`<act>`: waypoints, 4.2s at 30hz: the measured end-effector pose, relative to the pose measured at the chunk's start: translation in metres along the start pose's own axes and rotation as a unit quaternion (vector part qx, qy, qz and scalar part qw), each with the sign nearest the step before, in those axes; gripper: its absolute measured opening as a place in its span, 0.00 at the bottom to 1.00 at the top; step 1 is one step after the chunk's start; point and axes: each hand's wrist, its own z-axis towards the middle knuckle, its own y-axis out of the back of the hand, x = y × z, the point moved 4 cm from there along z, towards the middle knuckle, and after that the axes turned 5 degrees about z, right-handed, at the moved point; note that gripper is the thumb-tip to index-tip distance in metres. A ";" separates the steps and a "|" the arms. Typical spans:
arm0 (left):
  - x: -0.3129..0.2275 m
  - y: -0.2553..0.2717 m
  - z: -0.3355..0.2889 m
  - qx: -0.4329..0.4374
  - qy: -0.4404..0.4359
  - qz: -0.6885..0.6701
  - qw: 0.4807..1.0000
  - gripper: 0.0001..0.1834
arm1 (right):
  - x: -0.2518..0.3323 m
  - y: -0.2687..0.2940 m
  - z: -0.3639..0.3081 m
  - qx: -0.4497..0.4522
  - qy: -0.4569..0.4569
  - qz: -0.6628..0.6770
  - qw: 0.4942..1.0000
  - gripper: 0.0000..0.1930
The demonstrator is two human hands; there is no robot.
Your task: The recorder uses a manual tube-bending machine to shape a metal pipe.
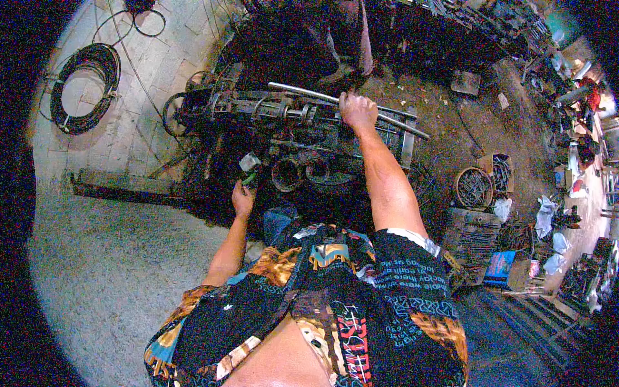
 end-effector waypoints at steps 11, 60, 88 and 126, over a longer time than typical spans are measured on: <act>0.008 0.010 0.008 -0.010 -0.006 0.016 1.000 0.21 | 0.008 -0.013 -0.002 -0.113 0.076 -0.006 0.991 0.18; 0.017 0.003 0.008 -0.011 -0.018 -0.010 1.000 0.21 | 0.011 -0.011 -0.001 -0.075 0.036 0.013 0.996 0.20; 0.013 0.009 0.005 -0.011 -0.026 -0.016 0.999 0.21 | 0.011 -0.012 -0.001 -0.074 0.037 0.010 0.997 0.21; 0.012 0.009 0.005 -0.022 -0.030 -0.017 0.999 0.20 | 0.013 -0.015 0.001 -0.090 0.036 0.008 0.995 0.21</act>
